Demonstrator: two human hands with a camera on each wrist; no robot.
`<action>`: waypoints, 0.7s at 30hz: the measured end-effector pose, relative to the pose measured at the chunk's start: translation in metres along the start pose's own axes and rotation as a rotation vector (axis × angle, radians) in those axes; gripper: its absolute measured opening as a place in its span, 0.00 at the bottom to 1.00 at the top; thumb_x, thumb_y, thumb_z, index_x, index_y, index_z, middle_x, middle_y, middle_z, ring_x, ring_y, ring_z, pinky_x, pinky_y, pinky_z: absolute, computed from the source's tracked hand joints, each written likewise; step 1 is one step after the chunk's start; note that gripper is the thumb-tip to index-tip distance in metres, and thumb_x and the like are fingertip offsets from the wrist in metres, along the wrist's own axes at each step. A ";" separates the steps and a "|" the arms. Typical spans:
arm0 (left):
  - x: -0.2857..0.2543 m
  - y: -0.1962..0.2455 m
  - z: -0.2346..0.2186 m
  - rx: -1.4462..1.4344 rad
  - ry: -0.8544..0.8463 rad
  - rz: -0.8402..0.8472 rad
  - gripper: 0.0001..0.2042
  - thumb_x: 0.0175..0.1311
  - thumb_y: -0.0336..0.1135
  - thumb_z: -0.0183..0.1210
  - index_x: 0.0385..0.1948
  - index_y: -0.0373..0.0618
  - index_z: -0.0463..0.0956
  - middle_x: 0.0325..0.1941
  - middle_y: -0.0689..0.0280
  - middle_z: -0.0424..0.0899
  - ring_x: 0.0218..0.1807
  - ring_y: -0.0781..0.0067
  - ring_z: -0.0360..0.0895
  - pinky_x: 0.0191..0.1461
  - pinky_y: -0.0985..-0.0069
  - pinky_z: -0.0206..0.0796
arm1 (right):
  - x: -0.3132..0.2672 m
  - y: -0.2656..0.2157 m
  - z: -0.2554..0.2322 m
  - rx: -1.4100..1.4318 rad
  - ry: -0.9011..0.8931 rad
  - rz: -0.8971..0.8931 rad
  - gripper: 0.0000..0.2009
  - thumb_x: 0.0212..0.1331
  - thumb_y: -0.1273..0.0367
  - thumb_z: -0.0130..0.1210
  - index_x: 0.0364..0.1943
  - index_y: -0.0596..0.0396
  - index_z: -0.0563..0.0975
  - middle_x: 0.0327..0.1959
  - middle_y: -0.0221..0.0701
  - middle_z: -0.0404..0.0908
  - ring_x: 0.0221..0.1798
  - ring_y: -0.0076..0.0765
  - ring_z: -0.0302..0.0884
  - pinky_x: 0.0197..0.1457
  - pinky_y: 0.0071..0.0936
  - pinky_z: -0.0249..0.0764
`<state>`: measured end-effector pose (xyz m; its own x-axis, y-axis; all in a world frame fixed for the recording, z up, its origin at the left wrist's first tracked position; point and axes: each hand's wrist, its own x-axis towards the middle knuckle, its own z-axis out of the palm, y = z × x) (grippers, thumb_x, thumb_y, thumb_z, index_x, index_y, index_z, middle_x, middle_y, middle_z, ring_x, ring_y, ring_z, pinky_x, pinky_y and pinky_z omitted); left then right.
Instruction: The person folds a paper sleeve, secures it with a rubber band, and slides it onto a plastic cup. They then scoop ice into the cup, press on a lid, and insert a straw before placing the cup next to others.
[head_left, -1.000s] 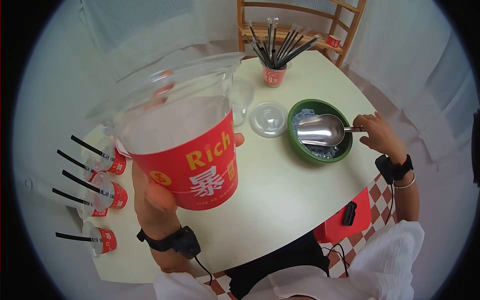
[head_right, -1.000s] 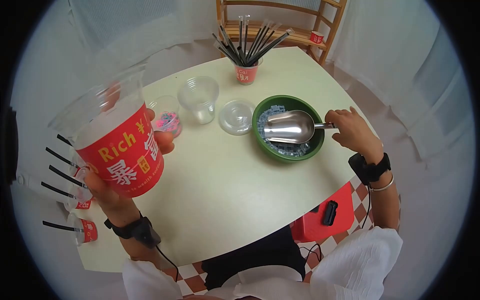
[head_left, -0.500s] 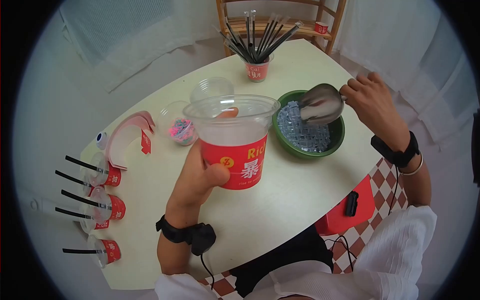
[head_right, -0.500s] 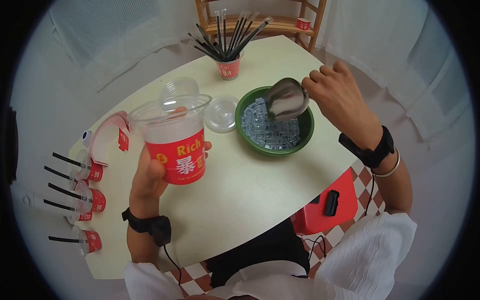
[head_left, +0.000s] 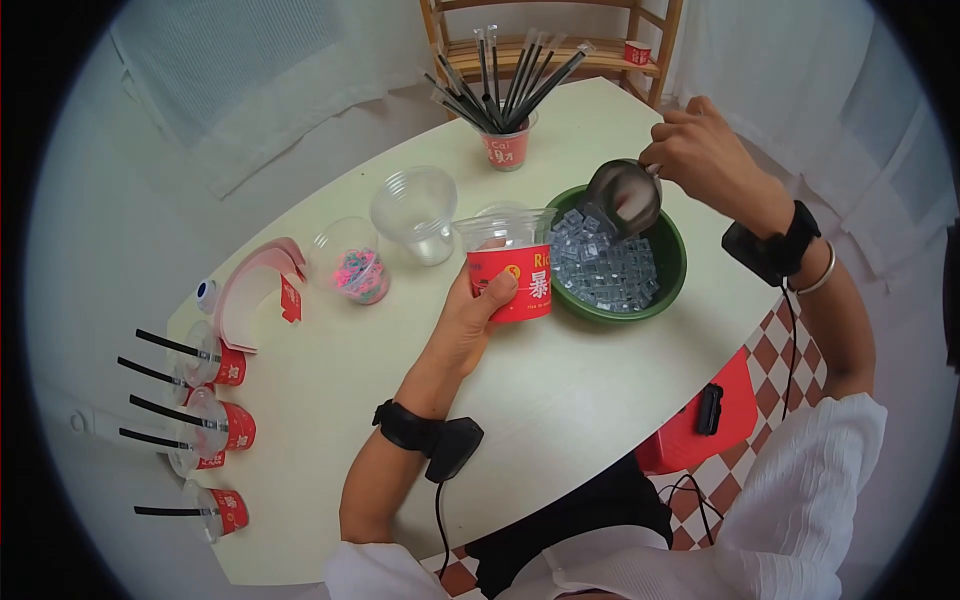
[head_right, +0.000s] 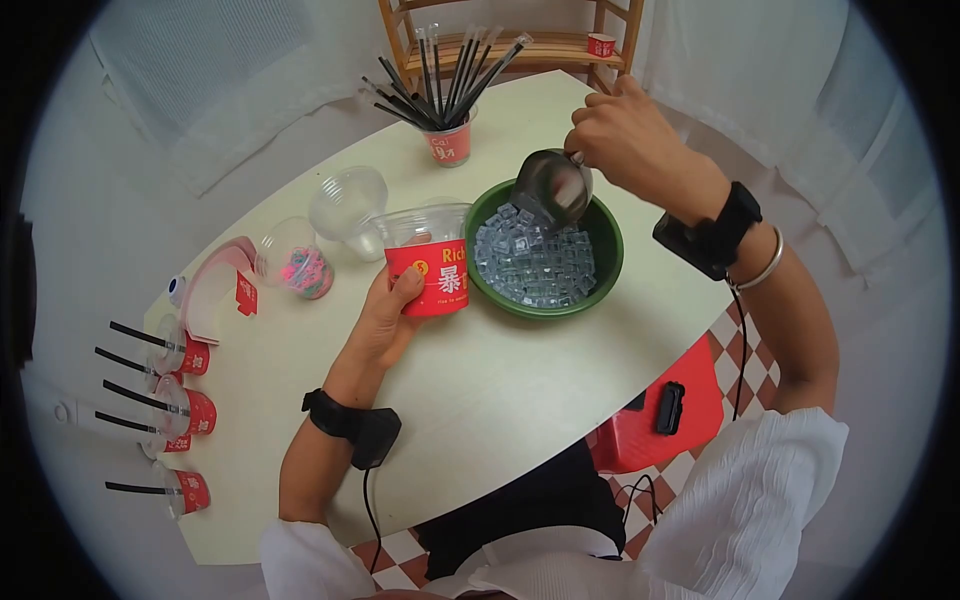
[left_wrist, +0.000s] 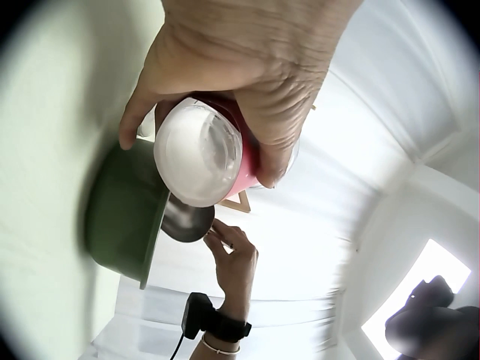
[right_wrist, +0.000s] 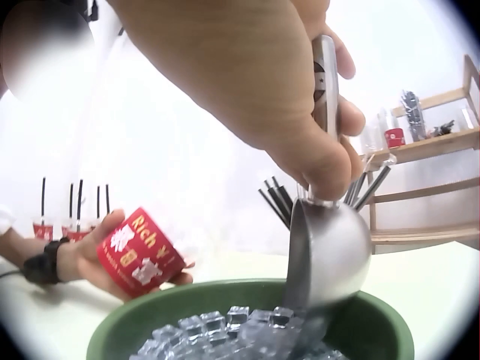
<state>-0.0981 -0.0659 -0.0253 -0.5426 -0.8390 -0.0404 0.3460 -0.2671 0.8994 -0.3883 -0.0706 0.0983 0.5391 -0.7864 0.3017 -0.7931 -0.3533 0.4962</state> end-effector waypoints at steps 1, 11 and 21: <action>0.001 -0.002 0.000 0.003 -0.008 -0.008 0.43 0.54 0.51 0.64 0.64 0.37 0.47 0.58 0.56 0.65 0.59 0.67 0.67 0.62 0.68 0.63 | 0.000 0.008 0.004 0.060 -0.054 0.041 0.05 0.44 0.73 0.58 0.25 0.46 0.82 0.23 0.24 0.75 0.37 0.29 0.74 0.45 0.35 0.63; 0.005 -0.008 -0.006 -0.022 -0.045 -0.008 0.40 0.56 0.50 0.63 0.63 0.39 0.50 0.58 0.56 0.65 0.59 0.66 0.67 0.61 0.66 0.64 | -0.016 0.037 0.027 0.565 -0.269 0.239 0.14 0.41 0.75 0.59 0.36 0.51 0.83 0.34 0.30 0.83 0.33 0.35 0.79 0.39 0.30 0.73; 0.003 -0.007 -0.001 0.007 -0.046 0.005 0.41 0.54 0.50 0.64 0.63 0.40 0.50 0.57 0.57 0.67 0.59 0.66 0.68 0.61 0.66 0.64 | -0.003 0.027 0.020 0.486 -0.399 0.227 0.14 0.43 0.73 0.58 0.37 0.49 0.83 0.34 0.32 0.84 0.32 0.35 0.80 0.37 0.30 0.75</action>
<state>-0.1010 -0.0667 -0.0320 -0.5754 -0.8177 -0.0157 0.3438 -0.2593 0.9025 -0.4168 -0.0878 0.0948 0.2714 -0.9623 -0.0156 -0.9624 -0.2715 0.0046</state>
